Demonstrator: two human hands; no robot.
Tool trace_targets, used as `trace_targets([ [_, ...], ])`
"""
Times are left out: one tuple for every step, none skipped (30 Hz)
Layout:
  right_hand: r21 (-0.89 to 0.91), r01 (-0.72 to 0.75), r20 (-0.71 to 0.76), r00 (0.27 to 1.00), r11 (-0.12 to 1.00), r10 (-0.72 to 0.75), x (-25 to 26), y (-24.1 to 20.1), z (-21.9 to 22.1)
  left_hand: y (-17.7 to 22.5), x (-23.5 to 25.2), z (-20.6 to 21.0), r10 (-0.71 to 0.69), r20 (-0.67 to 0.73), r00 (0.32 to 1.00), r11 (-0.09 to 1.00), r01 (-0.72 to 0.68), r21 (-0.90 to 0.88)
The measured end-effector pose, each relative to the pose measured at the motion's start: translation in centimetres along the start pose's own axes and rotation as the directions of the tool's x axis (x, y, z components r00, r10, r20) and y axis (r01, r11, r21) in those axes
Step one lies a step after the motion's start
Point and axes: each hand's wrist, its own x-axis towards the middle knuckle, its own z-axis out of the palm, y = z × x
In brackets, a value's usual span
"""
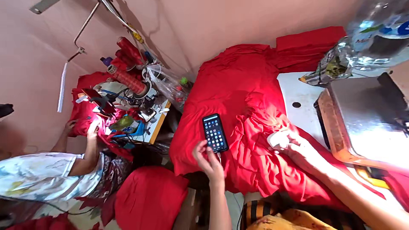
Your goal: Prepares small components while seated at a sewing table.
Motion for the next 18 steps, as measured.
trace_targets([
  [-0.005,0.003,-0.003,1.000,1.000,-0.003,0.0,0.1,-0.1,1.2,-0.6,0.9,0.062,0.077,0.995,0.998,-0.059,-0.030],
  [-0.014,0.009,-0.002,1.000,1.000,-0.009,0.0,0.3,-0.2,2.5,-1.1,2.0,0.124,0.176,0.976,0.991,-0.113,-0.072],
  [-0.019,0.023,0.002,1.000,1.000,-0.023,0.0,0.4,-0.3,3.8,-1.5,3.2,0.182,0.282,0.942,0.981,-0.153,-0.120],
  [-0.034,0.040,0.008,0.999,0.999,-0.040,0.1,0.6,-0.4,4.9,-1.9,4.5,0.230,0.372,0.899,0.971,-0.187,-0.149],
  [-0.040,0.060,0.022,0.998,0.997,-0.059,0.1,0.6,-0.5,5.6,-2.2,5.8,0.260,0.442,0.859,0.965,-0.215,-0.150],
  [-0.052,0.080,0.039,0.996,0.995,-0.078,0.2,0.7,-0.6,6.0,-2.4,6.9,0.262,0.502,0.824,0.965,-0.232,-0.124],
  [-0.067,0.099,0.046,0.994,0.993,-0.096,0.2,0.7,-0.6,6.1,-2.5,7.9,0.249,0.551,0.797,0.967,-0.237,-0.094],
  [-0.079,0.112,0.046,0.993,0.991,-0.108,0.2,0.7,-0.6,5.9,-2.6,8.7,0.235,0.576,0.783,0.970,-0.228,-0.085],
  [-0.085,0.116,0.048,0.993,0.990,-0.112,0.2,0.7,-0.6,5.5,-2.7,9.3,0.227,0.575,0.786,0.973,-0.211,-0.096],
  [-0.078,0.114,0.051,0.993,0.990,-0.111,0.2,0.8,-0.6,5.0,-2.8,9.7,0.222,0.567,0.794,0.975,-0.188,-0.118],
  [-0.064,0.109,0.055,0.993,0.992,-0.105,0.2,0.8,-0.6,4.6,-2.8,9.9,0.215,0.556,0.803,0.976,-0.157,-0.150],
  [-0.053,0.104,0.059,0.993,0.993,-0.101,0.2,0.8,-0.6,4.3,-2.9,10.0,0.205,0.547,0.812,0.975,-0.123,-0.183],
  [-0.050,0.105,0.060,0.993,0.993,-0.102,0.3,0.8,-0.7,4.0,-3.0,10.0,0.195,0.535,0.822,0.973,-0.094,-0.210],
  [-0.053,0.110,0.064,0.992,0.993,-0.106,0.3,0.9,-0.7,3.8,-3.0,10.0,0.186,0.527,0.829,0.971,-0.073,-0.228],
  [-0.057,0.112,0.068,0.992,0.992,-0.108,0.3,0.9,-0.7,3.6,-3.1,10.0,0.179,0.525,0.832,0.969,-0.057,-0.240],
  [-0.060,0.114,0.072,0.991,0.992,-0.109,0.3,0.9,-0.7,3.4,-3.1,10.0,0.173,0.524,0.834,0.968,-0.045,-0.249],
  [-0.061,0.111,0.074,0.992,0.992,-0.107,0.3,1.0,-0.8,3.3,-3.2,10.1,0.167,0.525,0.834,0.967,-0.034,-0.253],
  [-0.062,0.106,0.074,0.992,0.992,-0.101,0.2,0.9,-0.8,3.1,-3.3,10.1,0.157,0.530,0.834,0.967,-0.021,-0.253],
])
